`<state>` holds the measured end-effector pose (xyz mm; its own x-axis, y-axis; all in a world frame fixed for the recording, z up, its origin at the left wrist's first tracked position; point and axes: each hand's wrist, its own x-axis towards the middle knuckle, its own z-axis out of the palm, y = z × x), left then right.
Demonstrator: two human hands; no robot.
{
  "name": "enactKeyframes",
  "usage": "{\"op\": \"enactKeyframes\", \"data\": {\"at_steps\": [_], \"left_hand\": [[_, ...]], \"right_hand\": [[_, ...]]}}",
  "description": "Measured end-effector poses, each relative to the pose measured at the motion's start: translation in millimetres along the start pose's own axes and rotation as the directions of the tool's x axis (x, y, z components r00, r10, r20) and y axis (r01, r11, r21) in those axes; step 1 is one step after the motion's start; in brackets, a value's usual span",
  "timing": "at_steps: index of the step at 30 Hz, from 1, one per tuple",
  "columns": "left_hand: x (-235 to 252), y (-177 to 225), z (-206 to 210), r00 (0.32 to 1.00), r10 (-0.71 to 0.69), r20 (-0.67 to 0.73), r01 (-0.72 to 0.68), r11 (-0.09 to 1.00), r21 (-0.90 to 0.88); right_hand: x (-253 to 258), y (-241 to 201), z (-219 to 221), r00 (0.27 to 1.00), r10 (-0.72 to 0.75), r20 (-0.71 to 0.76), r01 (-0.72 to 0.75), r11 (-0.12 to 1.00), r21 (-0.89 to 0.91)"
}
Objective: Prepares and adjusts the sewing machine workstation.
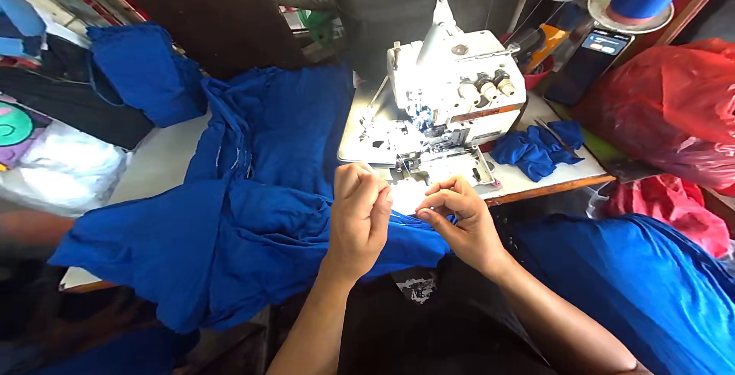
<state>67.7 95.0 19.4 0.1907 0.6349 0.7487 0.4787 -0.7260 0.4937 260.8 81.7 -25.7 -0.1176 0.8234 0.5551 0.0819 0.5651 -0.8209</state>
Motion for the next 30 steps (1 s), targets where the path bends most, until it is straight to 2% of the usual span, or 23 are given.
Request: {"op": "enactKeyframes", "data": {"at_steps": [2, 4, 5, 7, 9, 11, 13, 14, 16, 18, 20, 23, 25, 30], "left_hand": [[9, 3, -2, 0.998, -0.060, 0.006, 0.059, 0.956, -0.286], [21, 7, -2, 0.990, -0.112, 0.086, 0.141, 0.788, -0.599], [28, 9, -1, 0.985, -0.117, 0.130, 0.174, 0.706, -0.686], [40, 4, -2, 0.977, -0.098, 0.189, 0.207, 0.640, -0.740], [50, -10, -9, 0.977, -0.126, 0.173, 0.212, 0.686, -0.696], [58, -25, -26, 0.984, -0.153, 0.091, 0.178, 0.818, -0.546], [66, -40, -45, 0.994, -0.110, -0.026, 0.101, 0.966, -0.238], [69, -47, -52, 0.995, -0.070, -0.072, 0.065, 0.995, -0.070], [74, -68, -60, 0.990, -0.065, -0.125, 0.095, 0.963, 0.251], [80, -86, -56, 0.986, -0.122, -0.113, 0.160, 0.884, 0.440], [86, -87, -42, 0.981, -0.189, -0.037, 0.182, 0.849, 0.495], [97, -64, -10, 0.958, -0.284, 0.046, 0.231, 0.855, 0.464], [100, -68, 9, 0.942, -0.318, 0.106, 0.247, 0.873, 0.420], [92, -86, 39, 0.936, -0.278, 0.217, 0.222, 0.942, 0.250]], "right_hand": [[4, -4, 3, 0.999, -0.041, 0.006, 0.041, 0.999, 0.036], [9, -9, 6, 0.998, -0.070, 0.007, 0.070, 0.996, 0.053], [12, -11, 7, 0.997, -0.079, 0.007, 0.079, 0.996, 0.047], [18, -14, 6, 0.996, -0.090, 0.005, 0.090, 0.996, 0.021], [22, -16, 0, 0.995, -0.097, -0.007, 0.097, 0.995, -0.012], [22, -13, -13, 0.995, -0.096, -0.032, 0.095, 0.994, -0.048], [19, -6, -30, 0.995, -0.061, -0.077, 0.053, 0.994, -0.093], [17, -1, -39, 0.994, -0.026, -0.108, 0.013, 0.993, -0.119], [12, 11, -61, 0.981, 0.049, -0.187, -0.084, 0.980, -0.183], [9, 22, -87, 0.954, 0.089, -0.287, -0.160, 0.959, -0.233], [3, 31, -116, 0.926, 0.074, -0.370, -0.180, 0.948, -0.262], [-7, 32, -155, 0.894, 0.034, -0.447, -0.184, 0.937, -0.296], [-15, 31, -173, 0.877, 0.033, -0.480, -0.202, 0.930, -0.306], [-41, 34, -194, 0.812, 0.071, -0.580, -0.269, 0.927, -0.263]]}}
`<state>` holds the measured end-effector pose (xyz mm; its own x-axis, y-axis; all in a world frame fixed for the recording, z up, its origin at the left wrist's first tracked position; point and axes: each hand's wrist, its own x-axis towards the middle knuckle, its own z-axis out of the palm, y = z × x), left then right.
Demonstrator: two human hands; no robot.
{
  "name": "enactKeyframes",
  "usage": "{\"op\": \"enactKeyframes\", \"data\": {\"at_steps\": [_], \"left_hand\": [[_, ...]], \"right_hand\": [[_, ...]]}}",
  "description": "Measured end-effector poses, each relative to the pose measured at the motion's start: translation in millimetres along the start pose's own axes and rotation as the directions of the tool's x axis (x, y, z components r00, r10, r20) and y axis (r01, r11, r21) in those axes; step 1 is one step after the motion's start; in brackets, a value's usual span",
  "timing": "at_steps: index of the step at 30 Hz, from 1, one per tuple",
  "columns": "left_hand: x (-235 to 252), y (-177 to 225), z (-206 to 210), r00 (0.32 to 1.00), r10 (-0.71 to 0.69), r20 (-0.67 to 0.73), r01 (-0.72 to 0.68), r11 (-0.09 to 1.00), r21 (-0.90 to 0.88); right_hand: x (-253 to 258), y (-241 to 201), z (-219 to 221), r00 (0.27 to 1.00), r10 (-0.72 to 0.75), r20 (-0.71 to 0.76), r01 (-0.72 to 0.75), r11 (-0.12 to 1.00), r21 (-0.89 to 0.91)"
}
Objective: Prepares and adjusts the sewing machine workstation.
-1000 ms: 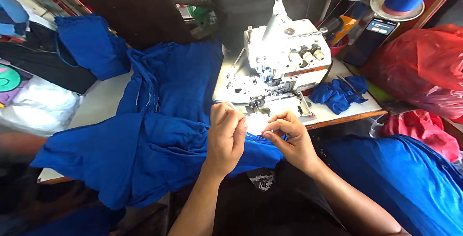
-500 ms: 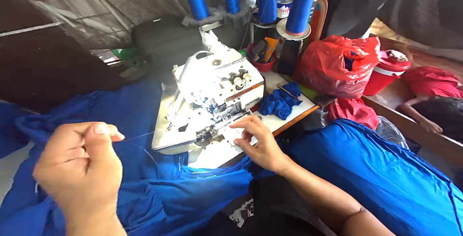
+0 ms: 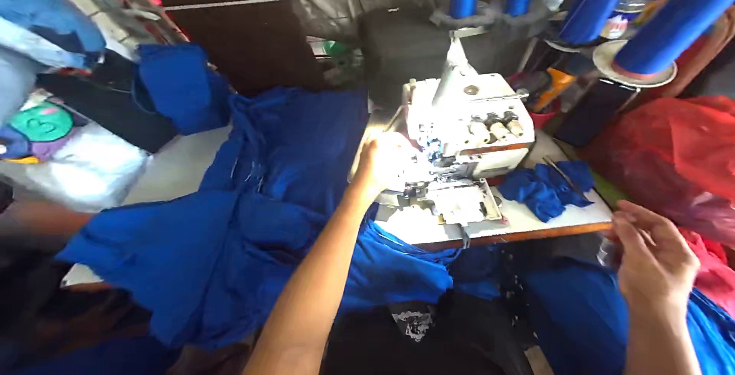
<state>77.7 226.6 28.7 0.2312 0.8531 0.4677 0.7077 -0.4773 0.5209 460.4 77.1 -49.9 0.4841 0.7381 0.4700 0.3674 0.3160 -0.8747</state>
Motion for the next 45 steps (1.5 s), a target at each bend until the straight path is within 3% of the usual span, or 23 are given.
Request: {"op": "enactKeyframes", "data": {"at_steps": [7, 10, 13, 21, 23, 30, 37, 40, 42, 45], "left_hand": [[-3, -17, 11, 1.000, 0.006, 0.006, -0.006, 1.000, -0.023], [-5, -26, 12, 0.998, -0.064, 0.019, 0.064, 0.998, 0.010], [-4, -32, 16, 1.000, 0.014, -0.013, -0.013, 0.999, 0.052], [6, -33, 17, 0.985, -0.055, 0.164, 0.022, 0.981, 0.192], [6, -38, 22, 0.991, -0.003, 0.137, -0.026, 0.978, 0.207], [17, -34, 28, 0.968, -0.115, 0.221, 0.058, 0.967, 0.248], [17, -26, 33, 0.974, -0.061, 0.219, -0.003, 0.960, 0.280], [17, -33, 33, 0.969, -0.038, 0.245, -0.016, 0.976, 0.217], [14, -34, 27, 0.976, -0.046, 0.211, 0.020, 0.992, 0.124], [7, -30, 17, 0.999, -0.027, 0.023, 0.027, 1.000, 0.004]], "right_hand": [[-14, 13, -14, 0.995, 0.085, -0.053, -0.085, 0.996, -0.014], [-13, 14, -10, 0.996, 0.079, -0.051, -0.080, 0.996, -0.027], [-11, 11, 0, 0.997, 0.071, -0.037, -0.074, 0.995, -0.067], [-9, 5, 25, 0.999, 0.039, 0.001, -0.038, 0.993, -0.113], [-9, 5, 27, 0.999, 0.040, 0.006, -0.039, 0.992, -0.116], [-10, 6, 28, 0.998, 0.062, -0.007, -0.062, 0.984, -0.165], [-14, 11, 19, 0.997, 0.079, -0.024, -0.082, 0.983, -0.164], [-13, 16, 10, 0.995, 0.102, -0.018, -0.103, 0.975, -0.197], [-12, 19, 0, 0.991, 0.131, -0.006, -0.129, 0.967, -0.221], [-12, 11, 0, 0.996, 0.075, -0.046, -0.083, 0.976, -0.202]]}}
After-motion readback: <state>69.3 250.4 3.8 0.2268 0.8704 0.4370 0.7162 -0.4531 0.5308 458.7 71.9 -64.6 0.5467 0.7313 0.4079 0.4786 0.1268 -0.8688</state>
